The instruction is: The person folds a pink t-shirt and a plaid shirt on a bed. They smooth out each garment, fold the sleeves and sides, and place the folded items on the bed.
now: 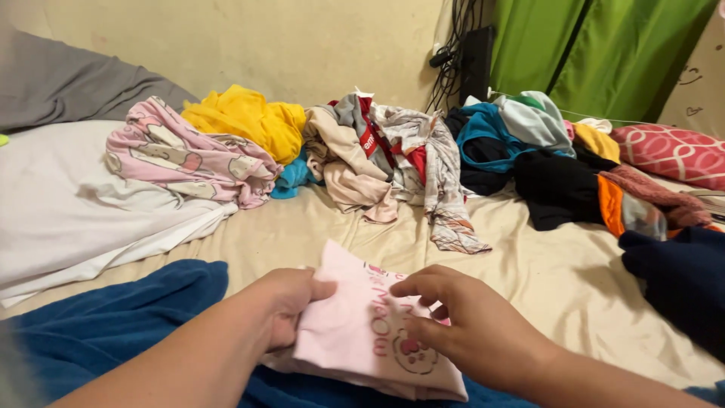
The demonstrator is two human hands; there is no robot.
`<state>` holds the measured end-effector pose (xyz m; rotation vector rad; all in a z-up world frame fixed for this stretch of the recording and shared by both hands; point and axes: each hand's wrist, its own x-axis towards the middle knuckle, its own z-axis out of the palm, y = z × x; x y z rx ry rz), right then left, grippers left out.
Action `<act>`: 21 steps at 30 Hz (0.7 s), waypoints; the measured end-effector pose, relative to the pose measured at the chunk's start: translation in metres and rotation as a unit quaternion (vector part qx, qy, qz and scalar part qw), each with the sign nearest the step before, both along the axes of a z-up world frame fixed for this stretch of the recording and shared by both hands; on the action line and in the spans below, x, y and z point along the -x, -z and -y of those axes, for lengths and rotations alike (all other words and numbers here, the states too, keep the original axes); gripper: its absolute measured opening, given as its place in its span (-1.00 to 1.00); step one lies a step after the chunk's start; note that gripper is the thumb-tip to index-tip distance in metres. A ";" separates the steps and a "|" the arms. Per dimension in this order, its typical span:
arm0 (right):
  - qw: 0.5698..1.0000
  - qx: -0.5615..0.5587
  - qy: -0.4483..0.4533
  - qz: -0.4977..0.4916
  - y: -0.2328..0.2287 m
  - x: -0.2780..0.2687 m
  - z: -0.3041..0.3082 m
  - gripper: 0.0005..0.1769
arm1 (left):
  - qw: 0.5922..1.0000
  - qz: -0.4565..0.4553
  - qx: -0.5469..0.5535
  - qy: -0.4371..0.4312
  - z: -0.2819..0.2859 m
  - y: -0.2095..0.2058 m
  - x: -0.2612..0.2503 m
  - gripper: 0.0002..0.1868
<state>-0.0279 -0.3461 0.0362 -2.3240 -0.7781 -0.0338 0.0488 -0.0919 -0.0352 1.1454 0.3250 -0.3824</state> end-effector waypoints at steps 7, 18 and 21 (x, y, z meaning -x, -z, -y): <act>0.980 0.112 0.017 0.164 0.058 -0.034 0.005 -0.29 | 0.881 0.174 -0.417 -0.140 -0.004 -0.006 0.028 -0.62; 0.948 0.277 0.035 0.153 0.150 -0.068 0.013 0.03 | 0.548 0.558 -0.618 0.085 0.080 0.053 0.050 -0.33; 0.957 0.241 0.032 0.160 0.148 -0.065 0.009 0.07 | 0.505 0.529 -0.677 0.085 0.062 0.054 0.037 -0.35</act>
